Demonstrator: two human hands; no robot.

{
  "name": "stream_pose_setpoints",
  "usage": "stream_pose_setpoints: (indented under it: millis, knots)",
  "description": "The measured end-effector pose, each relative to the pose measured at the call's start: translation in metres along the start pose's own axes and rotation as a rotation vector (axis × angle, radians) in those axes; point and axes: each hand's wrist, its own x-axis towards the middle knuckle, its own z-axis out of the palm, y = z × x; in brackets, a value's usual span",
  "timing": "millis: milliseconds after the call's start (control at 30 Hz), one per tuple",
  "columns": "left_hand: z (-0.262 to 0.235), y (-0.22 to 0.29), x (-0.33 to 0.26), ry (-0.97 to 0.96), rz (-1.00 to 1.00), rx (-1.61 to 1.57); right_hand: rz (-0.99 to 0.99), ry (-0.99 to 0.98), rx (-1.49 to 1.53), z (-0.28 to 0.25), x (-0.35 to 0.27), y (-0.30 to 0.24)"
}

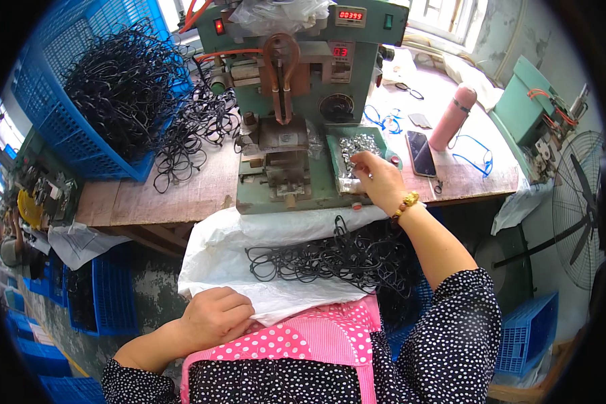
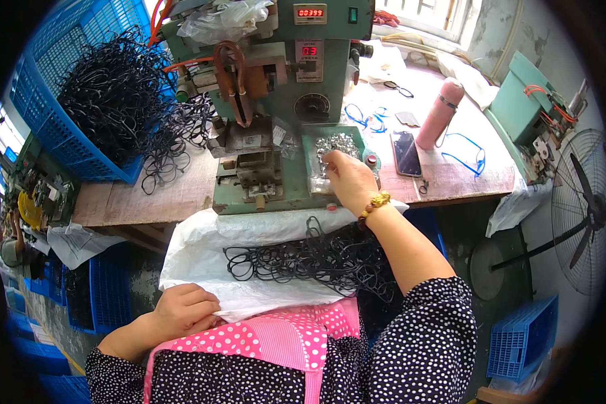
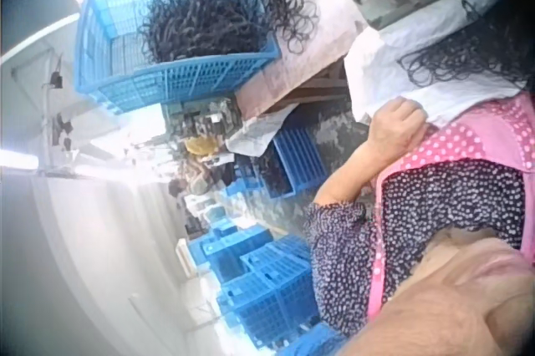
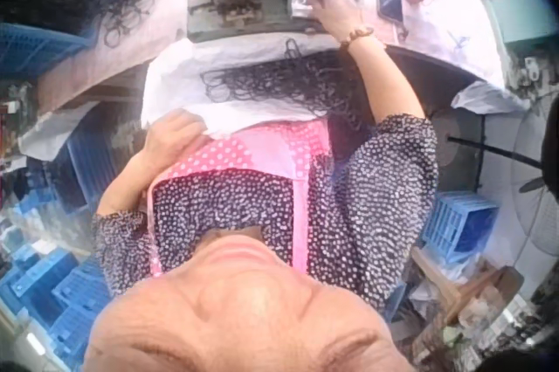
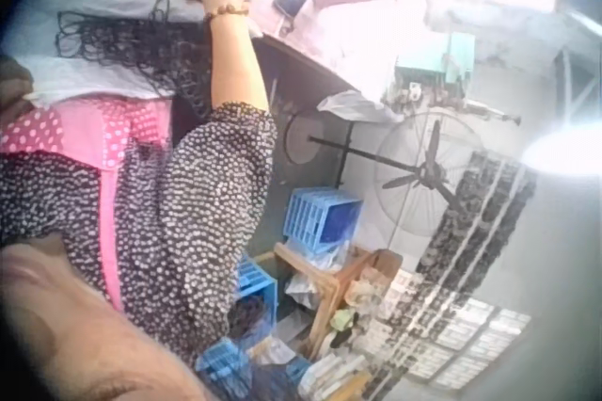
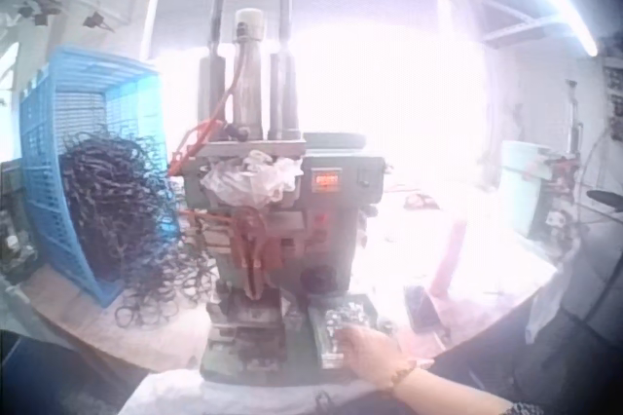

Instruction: The person repeatedly picks black spectacle frames from a pile, places them into a green press machine, and adds small metal components from a tray to assemble the frames. The finished frames are placed on the table beside the machine.

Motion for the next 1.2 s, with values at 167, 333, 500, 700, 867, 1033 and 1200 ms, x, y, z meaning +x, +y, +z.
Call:
stream_pose_setpoints:
  millis: [167,333,500,700,867,1033,1200]
  knots:
    - [0.011,-0.024,-0.039,-0.272,-0.222,0.145,-0.122,-0.017,-0.151,-0.001,0.011,-0.010]
    - [0.028,-0.043,-0.049,-0.509,-0.411,0.110,-0.135,0.072,0.001,-0.030,-0.009,-0.017]
    - [0.036,-0.059,-0.025,-0.600,-0.419,-0.203,-0.089,0.128,0.112,-0.045,-0.089,-0.025]
    - [0.068,-0.131,-0.017,-0.351,-1.110,-1.187,0.149,-0.013,0.425,-0.002,-0.191,-0.063]
    - [0.138,-0.157,-0.007,-0.181,-1.383,-0.925,0.192,-0.241,0.610,0.040,-0.218,-0.073]
    - [0.193,-0.144,0.054,-0.309,-1.314,-1.022,0.181,-0.248,0.587,0.040,-0.221,-0.071]
    - [0.215,-0.090,0.128,-0.500,-0.938,-1.274,0.203,-0.247,0.605,0.039,-0.224,-0.071]
